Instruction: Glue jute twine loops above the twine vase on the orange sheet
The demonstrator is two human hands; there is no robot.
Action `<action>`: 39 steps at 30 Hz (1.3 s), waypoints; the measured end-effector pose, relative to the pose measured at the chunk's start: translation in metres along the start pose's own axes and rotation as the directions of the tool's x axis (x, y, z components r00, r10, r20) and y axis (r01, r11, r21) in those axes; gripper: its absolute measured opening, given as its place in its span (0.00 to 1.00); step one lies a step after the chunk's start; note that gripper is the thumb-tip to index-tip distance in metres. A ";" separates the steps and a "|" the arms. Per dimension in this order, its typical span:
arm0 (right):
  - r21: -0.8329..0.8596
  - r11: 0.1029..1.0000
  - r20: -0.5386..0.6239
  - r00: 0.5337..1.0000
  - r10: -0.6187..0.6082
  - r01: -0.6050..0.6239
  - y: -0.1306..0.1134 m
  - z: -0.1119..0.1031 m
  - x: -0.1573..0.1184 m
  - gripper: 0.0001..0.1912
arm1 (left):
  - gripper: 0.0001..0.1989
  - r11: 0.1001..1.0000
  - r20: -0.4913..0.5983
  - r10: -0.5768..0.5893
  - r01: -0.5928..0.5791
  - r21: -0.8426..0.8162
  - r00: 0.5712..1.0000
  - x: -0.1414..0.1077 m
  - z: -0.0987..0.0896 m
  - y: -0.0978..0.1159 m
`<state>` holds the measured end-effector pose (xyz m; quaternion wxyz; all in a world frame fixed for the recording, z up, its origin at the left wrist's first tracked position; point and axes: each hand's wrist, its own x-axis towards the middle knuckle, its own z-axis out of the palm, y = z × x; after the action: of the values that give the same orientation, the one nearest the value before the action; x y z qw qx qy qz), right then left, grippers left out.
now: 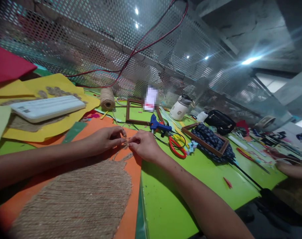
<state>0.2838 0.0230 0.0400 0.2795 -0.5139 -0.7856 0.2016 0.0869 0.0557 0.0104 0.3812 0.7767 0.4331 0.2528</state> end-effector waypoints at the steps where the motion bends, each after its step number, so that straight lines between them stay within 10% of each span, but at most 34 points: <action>1: 0.000 1.000 0.007 1.000 -0.002 0.002 0.000 0.000 0.000 0.09 | 0.15 1.000 0.010 -0.007 0.007 -0.007 1.000 0.000 0.000 0.001; 12: -0.087 0.996 0.014 0.999 -0.037 0.038 0.008 0.015 0.001 0.08 | 0.10 0.977 0.138 -0.206 0.196 0.079 0.969 0.008 -0.012 0.015; 24: -0.085 0.995 -0.011 0.999 -0.044 0.043 0.009 0.016 -0.001 0.09 | 0.08 0.982 0.097 -0.146 0.133 0.131 0.984 0.026 -0.005 0.011; 30: 0.006 1.000 0.090 0.996 0.014 -0.015 0.005 -0.001 -0.001 0.09 | 0.10 0.980 0.061 -0.152 0.142 0.142 0.986 0.025 0.000 0.005; 39: -0.223 0.946 0.292 0.942 -0.164 0.234 -0.008 -0.013 -0.011 0.10 | 0.08 0.976 0.053 -0.127 0.116 0.183 0.990 0.024 -0.001 0.004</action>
<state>0.2902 0.0107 0.0520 0.1206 -0.4306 -0.8838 0.1375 0.1004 0.0758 0.0152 0.3381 0.7877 0.4883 0.1637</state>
